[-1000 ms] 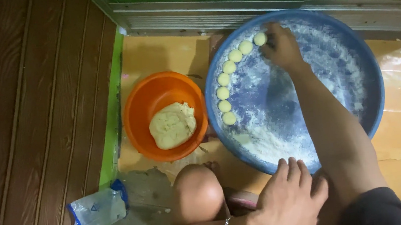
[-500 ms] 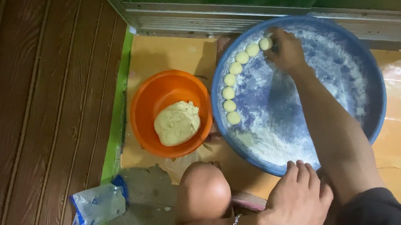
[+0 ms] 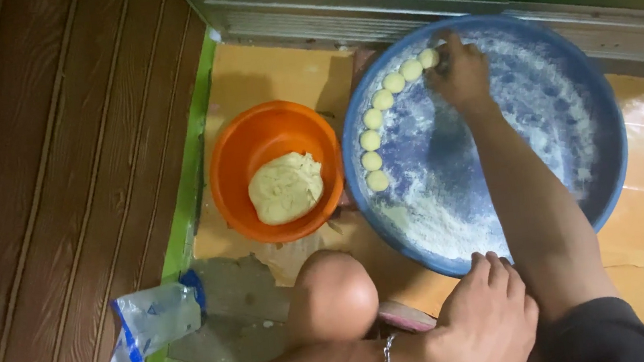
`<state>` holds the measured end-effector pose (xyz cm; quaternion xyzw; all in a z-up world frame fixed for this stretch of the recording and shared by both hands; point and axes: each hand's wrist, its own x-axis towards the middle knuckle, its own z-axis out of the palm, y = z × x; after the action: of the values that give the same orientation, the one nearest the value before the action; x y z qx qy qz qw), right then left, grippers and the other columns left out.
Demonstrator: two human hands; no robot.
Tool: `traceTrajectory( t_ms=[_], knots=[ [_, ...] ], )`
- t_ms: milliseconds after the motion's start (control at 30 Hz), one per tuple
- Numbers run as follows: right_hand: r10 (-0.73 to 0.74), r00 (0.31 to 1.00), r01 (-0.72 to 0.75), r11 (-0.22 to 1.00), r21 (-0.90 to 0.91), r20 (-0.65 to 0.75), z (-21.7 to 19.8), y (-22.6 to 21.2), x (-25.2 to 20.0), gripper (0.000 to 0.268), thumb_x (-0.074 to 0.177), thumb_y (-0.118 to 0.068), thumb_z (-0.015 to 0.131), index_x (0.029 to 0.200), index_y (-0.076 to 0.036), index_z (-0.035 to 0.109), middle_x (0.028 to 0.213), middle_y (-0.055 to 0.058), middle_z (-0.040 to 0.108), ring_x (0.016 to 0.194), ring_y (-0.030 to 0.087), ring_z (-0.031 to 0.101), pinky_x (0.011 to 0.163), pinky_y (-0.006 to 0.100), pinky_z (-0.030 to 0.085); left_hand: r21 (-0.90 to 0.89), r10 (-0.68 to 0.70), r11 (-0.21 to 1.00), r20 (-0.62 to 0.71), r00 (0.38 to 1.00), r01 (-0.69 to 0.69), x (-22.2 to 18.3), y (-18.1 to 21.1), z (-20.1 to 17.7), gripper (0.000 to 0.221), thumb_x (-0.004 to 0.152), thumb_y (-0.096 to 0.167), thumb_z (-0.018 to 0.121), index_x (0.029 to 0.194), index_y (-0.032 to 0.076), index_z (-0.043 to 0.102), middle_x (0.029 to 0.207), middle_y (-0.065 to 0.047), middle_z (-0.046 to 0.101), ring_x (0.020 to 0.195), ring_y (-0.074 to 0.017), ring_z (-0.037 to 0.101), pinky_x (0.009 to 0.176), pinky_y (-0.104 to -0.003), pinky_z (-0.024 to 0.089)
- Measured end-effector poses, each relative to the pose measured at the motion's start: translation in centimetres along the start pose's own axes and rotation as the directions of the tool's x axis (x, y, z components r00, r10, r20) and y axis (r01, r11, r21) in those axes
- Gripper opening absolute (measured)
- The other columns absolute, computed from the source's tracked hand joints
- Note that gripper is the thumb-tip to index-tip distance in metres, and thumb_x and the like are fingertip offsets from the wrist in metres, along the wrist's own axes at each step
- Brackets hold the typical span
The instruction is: Shaping small pieces of dough into balls by rolling them between palms and placing them in a bowl.
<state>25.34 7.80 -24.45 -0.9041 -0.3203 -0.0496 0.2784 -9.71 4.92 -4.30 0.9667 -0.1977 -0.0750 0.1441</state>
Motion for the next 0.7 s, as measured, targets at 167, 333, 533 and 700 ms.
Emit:
traceTrajectory(
  t_ms=[167,333,533,700],
  knots=[
    [-0.075,0.997,0.082,0.957,-0.28,0.037,0.6,1.5,-0.1,0.069,0.091,-0.04,0.082,0.139,0.0,0.054,0.118,0.023,0.065,0.1,0.045,0.064,0.083,0.062,0.042,-0.186,-0.027,0.982,-0.226,0.974,-0.016,-1.5,-2.9,-5.3,0.063,0.075,0.048,0.072,0.11,-0.004,0.068,0.102,-0.025,0.069,0.094,-0.0365,0.06,0.097,-0.048,0.039],
    [-0.22,0.976,0.211,0.941,-0.265,-0.005,-1.3,-0.5,-0.6,0.039,0.089,-0.006,0.073,0.128,-0.006,0.07,0.088,0.016,0.069,0.073,0.04,0.065,0.07,0.049,0.046,-0.369,-0.058,0.923,-0.419,0.906,-0.112,-4.5,-13.0,-6.9,0.051,0.089,0.036,0.062,0.132,0.009,0.06,0.121,-0.012,0.067,0.113,-0.0299,0.063,0.105,-0.046,0.044],
    [-0.214,0.894,0.242,0.97,-0.021,0.394,-5.9,-18.5,-4.9,0.028,0.095,-0.012,0.067,0.123,-0.004,0.066,0.085,0.018,0.071,0.077,0.04,0.067,0.066,0.052,0.052,-0.416,-0.713,0.688,-0.236,0.66,0.595,-10.2,-32.9,14.9,0.034,0.084,0.027,0.066,0.118,0.021,0.065,0.113,-0.009,0.067,0.102,-0.032,0.067,0.083,-0.047,0.053],
    [-0.044,0.556,0.332,0.927,-0.173,0.83,-3.6,-27.7,-13.1,0.042,0.095,-0.042,0.055,0.105,-0.01,0.081,0.105,0.021,0.079,0.105,0.045,0.073,0.09,0.059,0.057,-0.214,-0.851,0.491,0.09,0.518,0.844,-11.3,-34.8,20.4,0.062,0.086,0.026,0.073,0.139,0.014,0.044,0.13,-0.02,0.041,0.121,-0.0447,0.052,0.091,-0.055,0.052]
  ],
)
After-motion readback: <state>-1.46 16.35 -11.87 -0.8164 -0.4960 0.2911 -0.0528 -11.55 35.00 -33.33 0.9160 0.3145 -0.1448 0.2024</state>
